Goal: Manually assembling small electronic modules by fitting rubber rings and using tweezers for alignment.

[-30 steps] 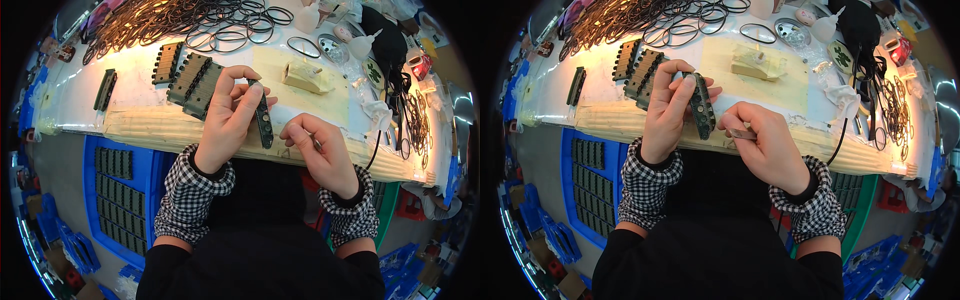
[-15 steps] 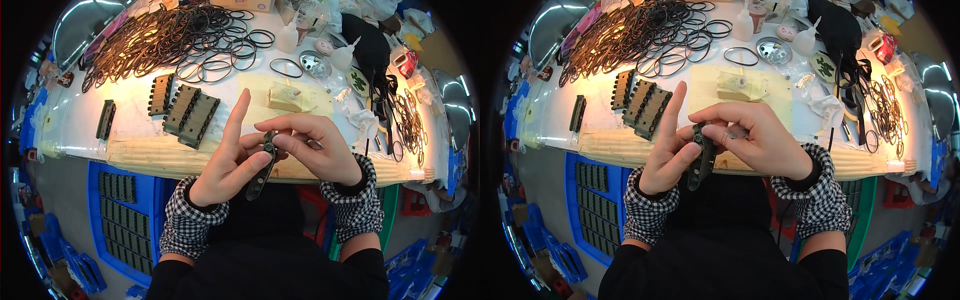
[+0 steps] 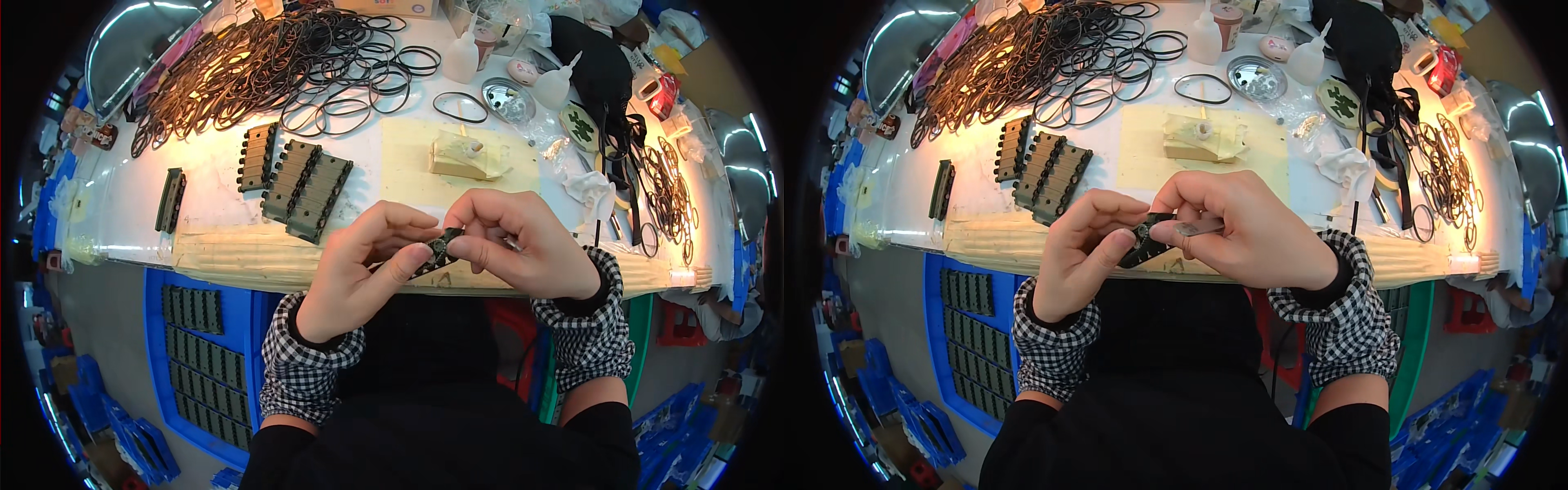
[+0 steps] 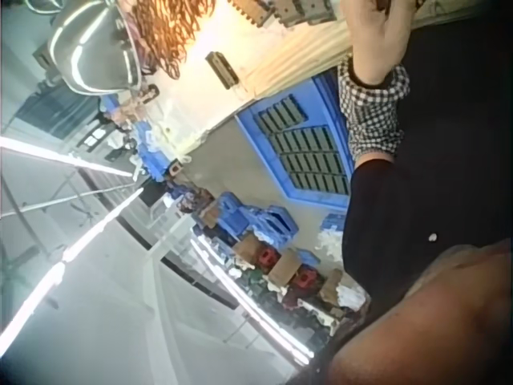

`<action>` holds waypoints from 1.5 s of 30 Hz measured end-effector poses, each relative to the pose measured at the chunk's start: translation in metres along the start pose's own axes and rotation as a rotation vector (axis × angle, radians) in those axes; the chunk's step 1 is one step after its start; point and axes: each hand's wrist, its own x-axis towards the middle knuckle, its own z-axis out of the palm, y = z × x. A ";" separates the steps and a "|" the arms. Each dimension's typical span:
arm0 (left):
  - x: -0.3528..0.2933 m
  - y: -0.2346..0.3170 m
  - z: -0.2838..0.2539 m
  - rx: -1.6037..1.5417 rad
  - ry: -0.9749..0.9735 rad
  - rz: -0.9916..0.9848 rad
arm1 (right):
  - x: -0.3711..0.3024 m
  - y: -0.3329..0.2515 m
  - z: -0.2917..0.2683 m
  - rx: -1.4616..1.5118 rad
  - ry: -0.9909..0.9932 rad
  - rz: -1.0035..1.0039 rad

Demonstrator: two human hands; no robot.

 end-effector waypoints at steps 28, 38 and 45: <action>-0.004 -0.002 0.024 0.953 0.572 0.591 | -0.002 0.004 0.021 -0.197 0.266 -0.220; -0.009 0.004 0.025 0.949 0.538 0.553 | -0.002 0.006 0.022 -0.186 0.247 -0.221; -0.007 0.005 0.024 0.908 0.511 0.542 | -0.003 0.008 0.018 -0.121 0.214 -0.173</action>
